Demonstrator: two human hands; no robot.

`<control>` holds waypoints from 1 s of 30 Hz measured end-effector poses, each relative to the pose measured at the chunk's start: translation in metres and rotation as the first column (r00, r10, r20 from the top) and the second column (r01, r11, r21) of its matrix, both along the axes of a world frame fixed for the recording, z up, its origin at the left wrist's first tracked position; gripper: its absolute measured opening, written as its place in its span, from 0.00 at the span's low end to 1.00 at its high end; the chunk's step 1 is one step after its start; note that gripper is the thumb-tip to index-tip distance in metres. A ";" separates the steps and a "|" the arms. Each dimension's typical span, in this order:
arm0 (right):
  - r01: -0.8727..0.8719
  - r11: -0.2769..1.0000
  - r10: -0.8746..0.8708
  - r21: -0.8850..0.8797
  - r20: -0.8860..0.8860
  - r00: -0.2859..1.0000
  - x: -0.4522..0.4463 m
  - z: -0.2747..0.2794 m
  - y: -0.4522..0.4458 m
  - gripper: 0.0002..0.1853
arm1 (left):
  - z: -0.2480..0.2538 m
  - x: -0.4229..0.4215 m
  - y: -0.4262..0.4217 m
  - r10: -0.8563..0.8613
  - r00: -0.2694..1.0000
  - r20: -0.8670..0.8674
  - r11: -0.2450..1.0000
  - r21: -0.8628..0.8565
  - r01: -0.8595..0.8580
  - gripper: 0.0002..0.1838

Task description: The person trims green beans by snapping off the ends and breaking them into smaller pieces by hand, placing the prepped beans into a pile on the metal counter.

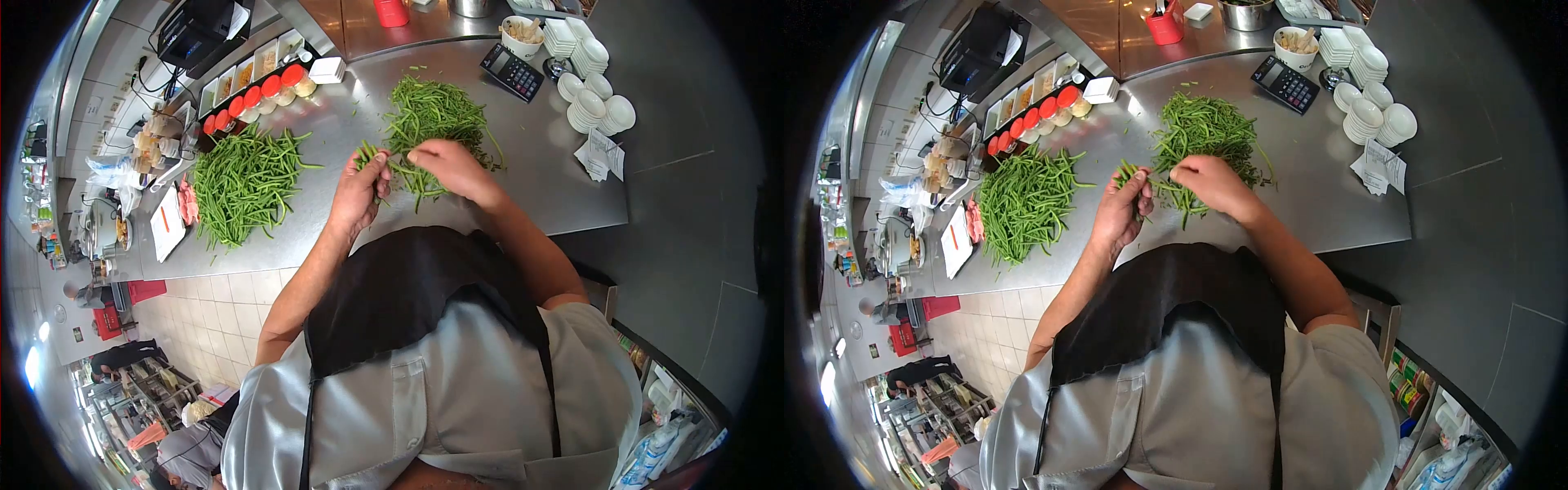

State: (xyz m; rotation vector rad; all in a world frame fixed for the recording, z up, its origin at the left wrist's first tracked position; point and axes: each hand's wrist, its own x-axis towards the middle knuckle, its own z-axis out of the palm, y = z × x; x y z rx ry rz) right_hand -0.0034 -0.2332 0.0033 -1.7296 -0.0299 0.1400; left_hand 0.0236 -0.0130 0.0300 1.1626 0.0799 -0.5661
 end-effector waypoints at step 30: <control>0.311 0.573 -0.156 -0.758 0.272 0.950 0.002 -0.024 -0.045 0.06 | 0.023 0.064 0.188 -0.365 0.624 0.691 0.043 0.682 -0.730 0.19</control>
